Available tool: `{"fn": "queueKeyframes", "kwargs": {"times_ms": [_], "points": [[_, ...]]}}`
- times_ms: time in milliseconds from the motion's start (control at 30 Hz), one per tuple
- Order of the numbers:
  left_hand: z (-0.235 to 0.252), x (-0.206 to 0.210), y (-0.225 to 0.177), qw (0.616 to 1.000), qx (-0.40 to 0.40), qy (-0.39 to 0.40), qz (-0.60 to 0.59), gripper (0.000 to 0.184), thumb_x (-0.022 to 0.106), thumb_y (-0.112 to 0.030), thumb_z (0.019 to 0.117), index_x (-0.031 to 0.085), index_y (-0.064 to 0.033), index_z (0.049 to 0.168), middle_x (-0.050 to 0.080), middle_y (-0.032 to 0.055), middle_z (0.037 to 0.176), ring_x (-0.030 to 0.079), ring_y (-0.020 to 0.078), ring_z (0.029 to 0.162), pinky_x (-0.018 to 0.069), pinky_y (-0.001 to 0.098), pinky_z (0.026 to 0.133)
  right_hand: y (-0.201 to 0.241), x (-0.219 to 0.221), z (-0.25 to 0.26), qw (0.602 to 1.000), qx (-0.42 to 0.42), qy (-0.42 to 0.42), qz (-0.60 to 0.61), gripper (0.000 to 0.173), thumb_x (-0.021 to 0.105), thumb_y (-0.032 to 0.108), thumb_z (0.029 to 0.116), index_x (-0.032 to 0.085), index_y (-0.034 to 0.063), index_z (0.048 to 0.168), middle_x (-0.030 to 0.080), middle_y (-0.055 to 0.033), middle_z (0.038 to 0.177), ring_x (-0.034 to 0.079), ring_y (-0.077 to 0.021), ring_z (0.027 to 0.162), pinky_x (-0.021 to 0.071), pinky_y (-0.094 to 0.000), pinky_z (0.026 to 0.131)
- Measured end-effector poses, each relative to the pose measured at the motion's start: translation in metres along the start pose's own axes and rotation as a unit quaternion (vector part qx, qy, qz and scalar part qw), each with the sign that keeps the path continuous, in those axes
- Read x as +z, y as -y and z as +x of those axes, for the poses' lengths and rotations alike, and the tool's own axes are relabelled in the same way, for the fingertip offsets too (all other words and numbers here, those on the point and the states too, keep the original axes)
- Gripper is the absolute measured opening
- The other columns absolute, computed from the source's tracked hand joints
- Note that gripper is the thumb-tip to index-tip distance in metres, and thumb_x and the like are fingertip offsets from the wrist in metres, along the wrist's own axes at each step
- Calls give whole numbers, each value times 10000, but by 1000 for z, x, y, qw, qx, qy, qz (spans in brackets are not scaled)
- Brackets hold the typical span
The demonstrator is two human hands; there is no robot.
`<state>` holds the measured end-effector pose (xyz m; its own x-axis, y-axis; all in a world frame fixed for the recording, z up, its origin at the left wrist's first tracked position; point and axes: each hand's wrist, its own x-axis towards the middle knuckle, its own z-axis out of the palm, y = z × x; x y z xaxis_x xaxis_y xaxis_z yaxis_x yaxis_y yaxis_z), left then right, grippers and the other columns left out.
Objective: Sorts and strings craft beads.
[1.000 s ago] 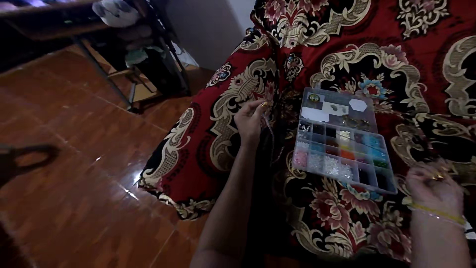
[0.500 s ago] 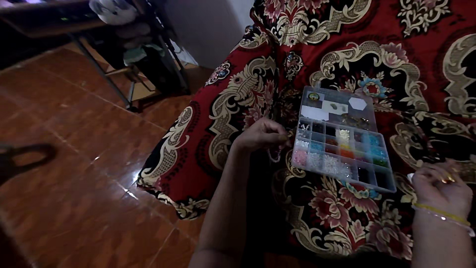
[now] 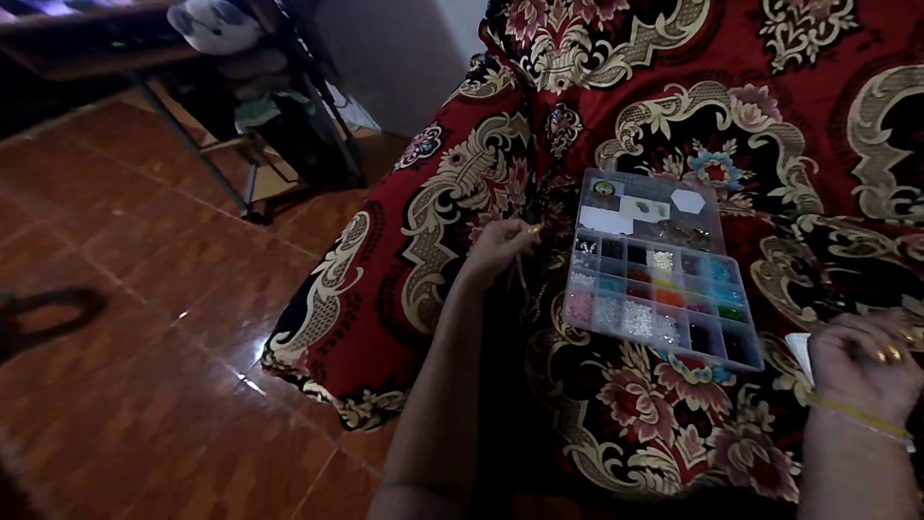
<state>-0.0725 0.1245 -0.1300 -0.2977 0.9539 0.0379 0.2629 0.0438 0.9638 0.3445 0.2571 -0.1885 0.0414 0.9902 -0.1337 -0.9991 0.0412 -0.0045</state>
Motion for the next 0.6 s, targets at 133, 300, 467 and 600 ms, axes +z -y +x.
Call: {"fn": "queueKeyframes", "kwargs": {"times_ms": [133,300,467,600], "points": [[2,3,1,985,41,-39,-160,194,476,-106,1041,624,-106,915,618,-68,763,567,5,640,508,188,625,-1,-3,1,999,13,11,36,429,239,182,1082,587,34,879,543,32,576,531,-22,468,444,-138,455],[-3,38,-7,987,126,69,-73,118,577,-83,978,651,-29,904,598,-61,719,508,-35,607,443,155,581,-42,2,-30,968,138,133,-159,317,403,92,1046,697,114,929,658,83,716,549,51,521,445,-82,480],[-11,80,-9,959,193,199,67,232,575,-134,1019,696,60,983,694,81,867,619,41,774,523,220,764,-96,-4,-73,778,171,294,-528,121,610,237,1005,725,218,973,756,61,1102,616,43,635,486,-117,535],[-14,92,-11,953,168,236,86,247,587,-173,1024,694,49,1005,673,95,847,607,74,757,510,241,744,-114,-17,-89,674,179,361,-619,118,568,136,1019,672,119,965,765,24,932,733,-92,763,622,-254,674]]}}
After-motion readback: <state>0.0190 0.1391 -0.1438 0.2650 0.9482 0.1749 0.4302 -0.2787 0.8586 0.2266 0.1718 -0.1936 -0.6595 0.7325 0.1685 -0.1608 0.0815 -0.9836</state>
